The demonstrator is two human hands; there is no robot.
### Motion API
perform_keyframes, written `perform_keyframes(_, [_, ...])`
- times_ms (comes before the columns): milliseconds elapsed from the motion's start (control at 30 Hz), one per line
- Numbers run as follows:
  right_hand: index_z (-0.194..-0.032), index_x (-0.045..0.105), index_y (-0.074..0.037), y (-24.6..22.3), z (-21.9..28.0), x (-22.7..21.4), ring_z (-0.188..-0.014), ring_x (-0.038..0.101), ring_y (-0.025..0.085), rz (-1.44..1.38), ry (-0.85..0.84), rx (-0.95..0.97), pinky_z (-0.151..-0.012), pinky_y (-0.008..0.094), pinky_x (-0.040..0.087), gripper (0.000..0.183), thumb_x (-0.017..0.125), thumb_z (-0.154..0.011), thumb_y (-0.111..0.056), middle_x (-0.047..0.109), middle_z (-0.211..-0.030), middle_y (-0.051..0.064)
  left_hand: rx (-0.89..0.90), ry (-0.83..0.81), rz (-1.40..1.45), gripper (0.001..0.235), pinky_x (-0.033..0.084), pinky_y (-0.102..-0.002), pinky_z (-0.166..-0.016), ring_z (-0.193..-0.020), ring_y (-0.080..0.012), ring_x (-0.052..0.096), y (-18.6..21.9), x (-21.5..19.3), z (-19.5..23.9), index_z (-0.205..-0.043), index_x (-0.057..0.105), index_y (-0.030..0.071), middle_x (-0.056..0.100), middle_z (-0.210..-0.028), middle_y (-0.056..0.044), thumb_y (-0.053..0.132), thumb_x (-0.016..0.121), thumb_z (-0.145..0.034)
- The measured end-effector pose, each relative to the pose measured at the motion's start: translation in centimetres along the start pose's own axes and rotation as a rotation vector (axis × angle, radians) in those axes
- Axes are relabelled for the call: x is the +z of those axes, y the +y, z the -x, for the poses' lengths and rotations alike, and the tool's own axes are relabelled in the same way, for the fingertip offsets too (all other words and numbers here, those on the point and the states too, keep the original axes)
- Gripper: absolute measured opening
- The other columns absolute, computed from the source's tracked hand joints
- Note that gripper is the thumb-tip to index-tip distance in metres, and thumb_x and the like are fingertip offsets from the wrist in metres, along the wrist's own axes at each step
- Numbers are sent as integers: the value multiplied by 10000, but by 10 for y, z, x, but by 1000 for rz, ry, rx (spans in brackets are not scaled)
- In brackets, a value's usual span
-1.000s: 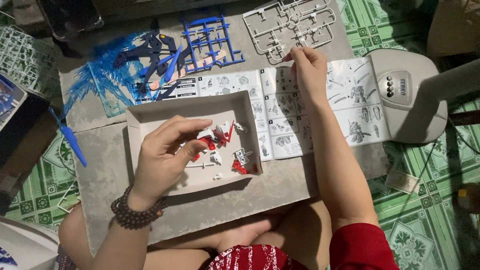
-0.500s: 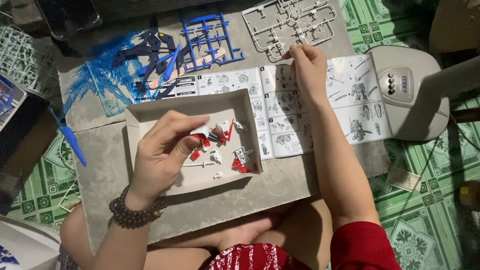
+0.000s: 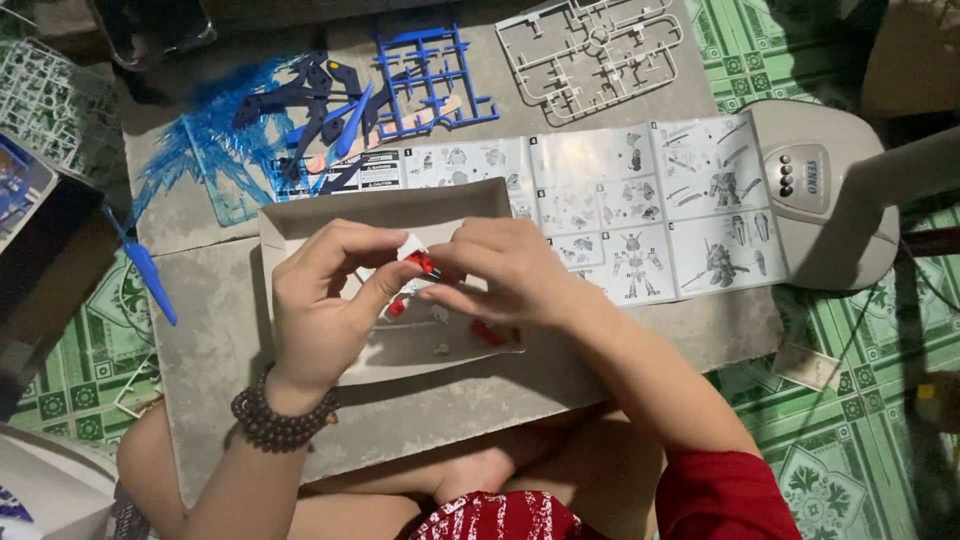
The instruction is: The person assembles a model kit by hand, picking small plastic parts from a box and snapping them together while referencing an instruction manual. They handle red, white, and black pieces, occasionally reaching for additional parts from a plastic sprue on the table.
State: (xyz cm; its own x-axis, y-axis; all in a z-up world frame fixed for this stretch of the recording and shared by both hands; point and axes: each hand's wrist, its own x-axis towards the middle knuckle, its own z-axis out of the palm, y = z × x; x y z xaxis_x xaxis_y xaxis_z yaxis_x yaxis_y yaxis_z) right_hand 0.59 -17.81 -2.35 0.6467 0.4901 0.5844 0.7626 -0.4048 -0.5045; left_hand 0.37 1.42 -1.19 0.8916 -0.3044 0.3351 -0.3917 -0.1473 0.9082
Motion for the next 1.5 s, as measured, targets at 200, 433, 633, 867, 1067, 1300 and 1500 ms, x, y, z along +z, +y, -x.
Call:
perform_keyframes(200, [-824, 608, -6, -5, 2, 3, -522, 478, 174, 36, 70, 27, -483, 284, 383, 115, 707, -769, 13, 517, -635, 47, 0, 1, -19, 191, 410, -162, -550, -623, -73, 509, 0, 1, 0, -994, 631, -10, 634, -836, -59, 19, 686, -813])
perform_keyframes(433, [-917, 601, 9, 5, 9, 1, -581, 556, 242, 101, 87, -7, -545, 323, 450, 204, 702, -741, -15, 595, -720, 94, -138, -16, -56, 198, 501, -201, -693, -749, -127, 598, 8, 4, 1, -1005, 612, -37, 641, -914, -98, -36, 656, -812])
perform_keyframes(633, [-701, 624, -10, 83, 35, -23, -388, 338, 93, -314, 346, 170, -380, 194, 210, 206, 533, -883, -39, 488, -493, 16, -118, 44, -104, 209, 467, -190, -624, -696, -127, 564, 2, 6, 3, -1065, 570, -75, 632, -905, -131, -61, 646, -871])
perform_keyframes(867, [-703, 645, -58, 118, 45, -59, -354, 201, 44, -562, 907, 689, -360, 204, 157, 253, 563, -846, -250, 341, -429, -56, -96, -34, -176, 242, 395, -194, -610, -713, -128, 496, 5, 8, 0, -1128, 600, -86, 596, -964, -131, -72, 604, -886])
perform_keyframes(1067, [-668, 632, -47, 142, 54, -51, -336, 218, 42, -648, 1002, 797, -332, 207, 157, 254, 576, -811, -249, 369, -421, -48, -129, -71, -193, 221, 347, -187, -585, -684, -105, 450, 8, 9, -1, -1113, 602, -57, 587, -1005, -112, -48, 602, -893])
perform_keyframes(1300, [-672, 649, -48, 136, 50, -49, -376, 225, 32, -557, 925, 911, -363, 197, 153, 289, 551, -823, -273, 351, -439, -66, -162, -101, -211, 223, 475, -212, -634, -741, -142, 588, 7, 10, -1, -1106, 589, -48, 645, -1046, -150, -37, 584, -883])
perform_keyframes(1500, [-679, 653, -40, 140, 52, -49, -378, 241, 34, -594, 913, 891, -368, 196, 166, 268, 550, -831, -235, 373, -439, -55, -150, -122, -188, 220, 479, -228, -701, -806, -172, 598, 10, 12, -2, -1081, 587, -80, 644, -1069, -176, -69, 582, -862])
